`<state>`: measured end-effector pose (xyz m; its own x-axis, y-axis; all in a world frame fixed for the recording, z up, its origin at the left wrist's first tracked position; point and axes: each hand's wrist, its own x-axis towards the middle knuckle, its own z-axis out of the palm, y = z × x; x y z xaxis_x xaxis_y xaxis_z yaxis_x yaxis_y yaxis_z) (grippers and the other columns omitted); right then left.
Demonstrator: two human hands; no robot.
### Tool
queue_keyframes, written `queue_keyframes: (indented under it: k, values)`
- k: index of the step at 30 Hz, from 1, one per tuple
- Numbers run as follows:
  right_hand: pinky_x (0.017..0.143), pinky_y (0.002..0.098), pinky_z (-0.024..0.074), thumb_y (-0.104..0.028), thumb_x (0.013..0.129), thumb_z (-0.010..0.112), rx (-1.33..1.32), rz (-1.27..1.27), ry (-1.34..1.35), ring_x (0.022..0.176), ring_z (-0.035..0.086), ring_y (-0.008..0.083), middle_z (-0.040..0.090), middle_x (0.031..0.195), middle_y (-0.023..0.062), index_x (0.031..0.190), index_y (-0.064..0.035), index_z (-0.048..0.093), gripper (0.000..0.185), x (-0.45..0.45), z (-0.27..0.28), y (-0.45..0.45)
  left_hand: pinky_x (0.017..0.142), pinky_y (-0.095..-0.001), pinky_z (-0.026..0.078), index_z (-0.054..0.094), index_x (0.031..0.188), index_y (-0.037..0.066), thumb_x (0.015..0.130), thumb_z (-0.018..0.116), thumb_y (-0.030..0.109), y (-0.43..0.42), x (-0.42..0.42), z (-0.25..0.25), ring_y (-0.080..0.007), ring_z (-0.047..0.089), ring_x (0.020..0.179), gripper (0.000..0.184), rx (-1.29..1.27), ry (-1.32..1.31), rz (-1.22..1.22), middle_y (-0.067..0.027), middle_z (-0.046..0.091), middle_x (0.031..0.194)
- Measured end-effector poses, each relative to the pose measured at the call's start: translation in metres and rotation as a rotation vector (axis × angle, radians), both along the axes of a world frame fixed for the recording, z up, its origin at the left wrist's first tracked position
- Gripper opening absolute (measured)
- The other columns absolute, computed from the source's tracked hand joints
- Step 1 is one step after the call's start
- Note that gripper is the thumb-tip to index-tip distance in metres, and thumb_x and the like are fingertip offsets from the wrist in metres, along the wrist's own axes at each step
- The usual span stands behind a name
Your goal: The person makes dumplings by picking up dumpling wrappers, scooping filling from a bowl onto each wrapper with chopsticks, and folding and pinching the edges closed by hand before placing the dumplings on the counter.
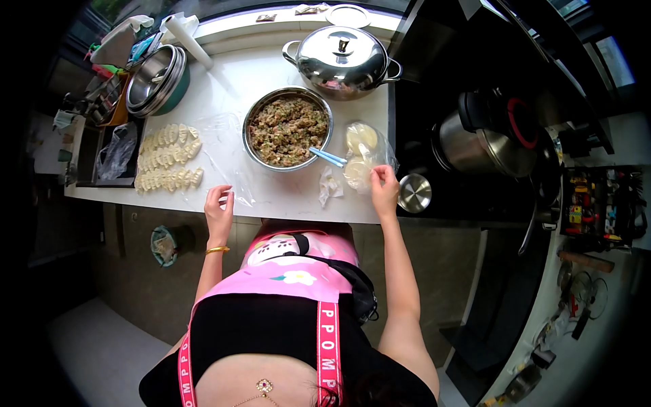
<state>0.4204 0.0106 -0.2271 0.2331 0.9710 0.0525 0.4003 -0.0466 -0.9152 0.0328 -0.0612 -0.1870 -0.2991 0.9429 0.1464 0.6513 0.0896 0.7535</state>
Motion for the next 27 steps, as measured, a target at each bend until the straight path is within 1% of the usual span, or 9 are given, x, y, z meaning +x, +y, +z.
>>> queue_keyframes:
  k: [1, 5, 11, 15, 17, 19, 21, 23, 27]
  values:
    - [0.07, 0.0288, 0.0463, -0.01, 0.088, 0.064, 0.0, -0.002, -0.003, 0.075, 0.06, 0.0176, 0.063, 0.082, 0.0045, 0.09, -0.005, 0.059, 0.008, 0.005, -0.003, -0.002, 0.069, -0.0292, 0.054, 0.064, 0.101, 0.0, 0.087, 0.062, 0.002, 0.0, 0.001, 0.0, -0.0197, 0.065, 0.083, 0.014, 0.0, -0.003, -0.002, -0.0101, 0.062, 0.099]
    - [0.069, 0.0234, 0.0506, -0.014, 0.098, 0.055, -0.096, -0.093, 0.634, 0.08, 0.062, 0.0085, 0.063, 0.087, 0.0014, 0.101, -0.0051, 0.054, 0.009, 0.019, 0.021, -0.013, 0.068, -0.0289, 0.054, 0.064, 0.101, 0.0, 0.087, 0.063, 0.002, 0.003, 0.008, 0.005, -0.0197, 0.065, 0.083, 0.015, 0.005, -0.059, -0.039, -0.0104, 0.062, 0.098]
    - [0.071, 0.0261, 0.0533, -0.015, 0.098, 0.054, -0.101, -0.069, 0.784, 0.08, 0.063, 0.0103, 0.062, 0.091, 0.0023, 0.101, -0.0069, 0.053, 0.009, 0.017, 0.1, -0.029, 0.069, -0.0275, 0.054, 0.063, 0.104, -0.001, 0.088, 0.062, 0.002, 0.013, 0.029, 0.032, -0.0171, 0.066, 0.086, 0.016, -0.021, -0.268, -0.078, -0.0089, 0.065, 0.1]
    - [0.075, 0.0269, 0.0538, -0.012, 0.099, 0.051, -0.043, 0.007, 0.89, 0.081, 0.063, 0.0103, 0.062, 0.091, 0.0029, 0.1, -0.0061, 0.052, 0.006, -0.004, 0.147, -0.032, 0.08, -0.028, 0.054, 0.062, 0.11, 0.0, 0.096, 0.056, 0.011, 0.018, 0.054, 0.068, -0.017, 0.065, 0.096, 0.019, -0.118, -0.756, -0.169, -0.0088, 0.064, 0.108]
    - [0.076, 0.0263, 0.053, -0.011, 0.099, 0.051, 0.008, 0.069, 0.806, 0.081, 0.063, 0.0097, 0.063, 0.092, 0.0033, 0.1, -0.0059, 0.052, 0.006, -0.02, 0.164, -0.03, 0.092, -0.0332, 0.052, 0.056, 0.123, 0.001, 0.102, 0.046, 0.026, 0.018, 0.068, 0.098, -0.0194, 0.061, 0.111, 0.034, -0.276, -1.134, -0.293, -0.0116, 0.061, 0.121]
    - [0.078, 0.0267, 0.0523, -0.008, 0.098, 0.052, 0.034, 0.13, 0.741, 0.084, 0.063, 0.0114, 0.065, 0.095, 0.0054, 0.101, -0.0045, 0.052, 0.005, -0.042, 0.178, -0.028, 0.105, -0.0448, 0.041, 0.036, 0.143, 0.002, 0.102, 0.035, 0.046, 0.022, 0.079, 0.113, -0.0293, 0.048, 0.128, 0.06, -0.388, -1.47, -0.475, -0.0175, 0.047, 0.139]
    - [0.079, 0.028, 0.052, -0.005, 0.096, 0.055, 0.228, 0.212, 0.379, 0.088, 0.065, 0.0141, 0.067, 0.098, 0.0094, 0.1, -0.003, 0.053, 0.005, -0.078, 0.193, -0.029, 0.111, -0.0483, 0.032, 0.024, 0.149, 0.004, 0.1, 0.028, 0.055, 0.028, 0.086, 0.122, -0.0322, 0.038, 0.136, 0.071, -0.44, -1.638, -0.523, -0.0175, 0.035, 0.149]
    - [0.079, 0.0324, 0.0526, 0.0, 0.088, 0.062, 0.377, 0.35, -0.044, 0.087, 0.068, 0.0257, 0.068, 0.101, 0.0131, 0.093, -0.002, 0.057, 0.008, -0.11, 0.203, -0.031, 0.115, -0.0488, 0.025, 0.017, 0.151, 0.006, 0.099, 0.021, 0.059, 0.033, 0.09, 0.13, -0.0324, 0.031, 0.139, 0.074, -0.436, -2.116, -0.534, -0.0162, 0.027, 0.153]
    - [0.086, 0.041, 0.0506, -0.003, 0.077, 0.068, 0.649, 0.602, -0.517, 0.101, 0.064, 0.0298, 0.067, 0.107, 0.0111, 0.096, -0.0035, 0.06, 0.02, -0.155, 0.186, -0.04, 0.115, -0.0493, 0.023, 0.016, 0.152, 0.006, 0.099, 0.014, 0.06, 0.032, 0.077, 0.129, -0.0337, 0.03, 0.139, 0.076, -0.334, -2.132, -0.461, -0.0168, 0.024, 0.154]
